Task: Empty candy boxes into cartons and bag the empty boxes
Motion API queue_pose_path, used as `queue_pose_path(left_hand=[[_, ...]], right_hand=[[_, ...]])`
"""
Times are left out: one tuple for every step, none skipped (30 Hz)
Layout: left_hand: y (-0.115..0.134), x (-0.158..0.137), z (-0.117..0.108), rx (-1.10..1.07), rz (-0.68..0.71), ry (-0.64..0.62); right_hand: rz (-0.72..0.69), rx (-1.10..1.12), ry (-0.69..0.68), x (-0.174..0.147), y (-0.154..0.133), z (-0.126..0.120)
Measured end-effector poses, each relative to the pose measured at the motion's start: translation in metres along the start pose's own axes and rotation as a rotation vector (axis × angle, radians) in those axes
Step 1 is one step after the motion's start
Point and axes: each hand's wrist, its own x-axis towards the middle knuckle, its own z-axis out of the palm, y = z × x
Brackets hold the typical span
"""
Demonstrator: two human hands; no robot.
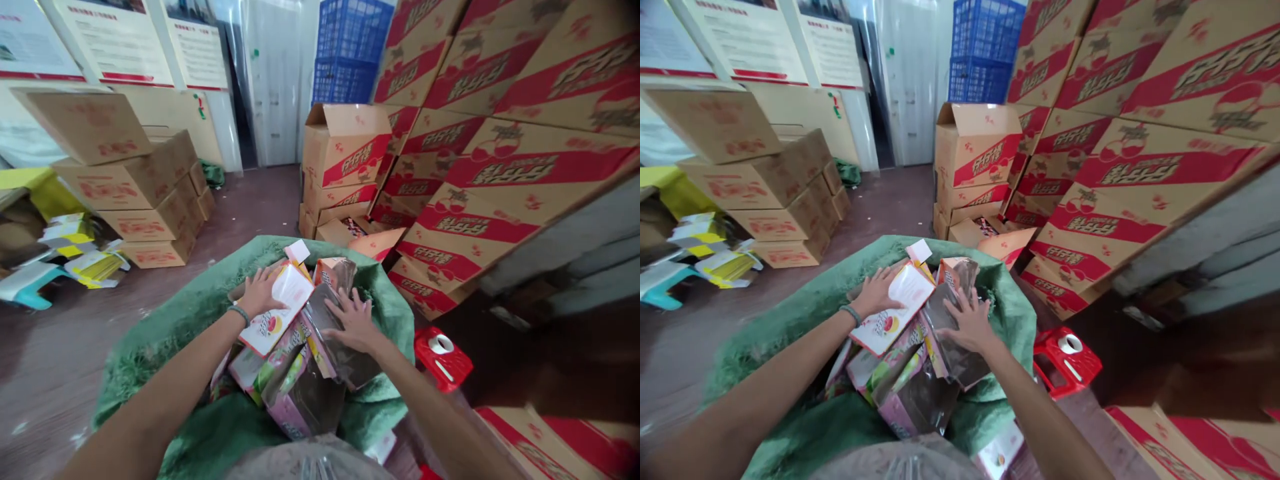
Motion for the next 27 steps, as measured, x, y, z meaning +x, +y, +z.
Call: queue_pose_path(left_hand=[[-0.003,0.003,0.006,-0.011,-0.002,-0.018],[-0.006,0.007,0.012,-0.021,-0.005,-0.036],[-0.009,0.010,0.018,-0.029,-0.010,-0.053],[-0.012,0.012,0.023,-0.035,-0.016,-0.068],[-0.016,0.014,0.027,-0.039,-0.021,-0.077],[-0.019,0.016,0.031,-0.042,-0.025,-0.082],[-0.022,0.018,0.035,-0.044,-0.030,-0.082],[-0.024,0.019,0.038,-0.045,-0.034,-0.079],[-0.026,0.020,0.042,-0.047,-0.033,-0.072],[-0.028,0.022,0.045,-0.047,-0.028,-0.064],[-0.029,0.022,0.049,-0.046,-0.021,-0.052],[-0.030,0.023,0.054,-0.044,-0.015,-0.041],[-0.032,0.024,0.059,-0.041,-0.012,-0.029],[-0.033,0.025,0.064,-0.038,-0.009,-0.020],[-0.035,0.026,0.071,-0.034,-0.003,-0.008],[-0.036,0.027,0.079,-0.027,0.009,0.009],[-0.037,0.028,0.087,-0.020,0.026,0.035],[-0.037,0.029,0.096,-0.012,0.043,0.072],[-0.037,0.030,0.105,-0.006,0.055,0.116],[-0.035,0.033,0.114,-0.003,0.060,0.159],[-0.033,0.036,0.123,-0.006,0.057,0.198],[-0.030,0.040,0.129,-0.014,0.055,0.225],[-0.026,0.045,0.133,-0.027,0.055,0.243],[-0.022,0.051,0.136,-0.042,0.060,0.251],[-0.019,0.058,0.136,-0.058,0.065,0.251],[-0.015,0.064,0.135,-0.070,0.068,0.251],[-0.013,0.070,0.132,-0.079,0.073,0.249]], right_hand=[[0.033,-0.008,-0.064,0.002,0.001,0.012],[0.054,-0.009,-0.106,0.005,0.000,0.025],[0.064,-0.008,-0.125,0.008,-0.001,0.037],[0.070,-0.002,-0.124,0.013,-0.002,0.049],[0.075,0.013,-0.121,0.017,-0.003,0.059],[0.077,0.034,-0.126,0.021,-0.003,0.067],[0.078,0.056,-0.131,0.025,-0.003,0.074],[0.078,0.080,-0.143,0.029,-0.001,0.080],[0.081,0.103,-0.160,0.032,0.001,0.086],[0.087,0.125,-0.176,0.035,0.003,0.091],[0.089,0.147,-0.187,0.038,0.006,0.096],[0.088,0.172,-0.193,0.041,0.008,0.101],[0.089,0.197,-0.194,0.044,0.010,0.106],[0.091,0.221,-0.193,0.046,0.011,0.112],[0.095,0.243,-0.191,0.048,0.012,0.118],[0.101,0.264,-0.194,0.050,0.013,0.123],[0.112,0.282,-0.201,0.051,0.013,0.129],[0.120,0.296,-0.212,0.051,0.014,0.134],[0.124,0.309,-0.223,0.052,0.015,0.139],[0.123,0.319,-0.232,0.053,0.018,0.143],[0.121,0.326,-0.233,0.055,0.021,0.147],[0.119,0.329,-0.226,0.057,0.025,0.149],[0.120,0.329,-0.214,0.060,0.029,0.150],[0.125,0.330,-0.198,0.064,0.035,0.149],[0.130,0.331,-0.185,0.068,0.040,0.147],[0.135,0.331,-0.173,0.072,0.044,0.143],[0.137,0.327,-0.168,0.075,0.047,0.137]])
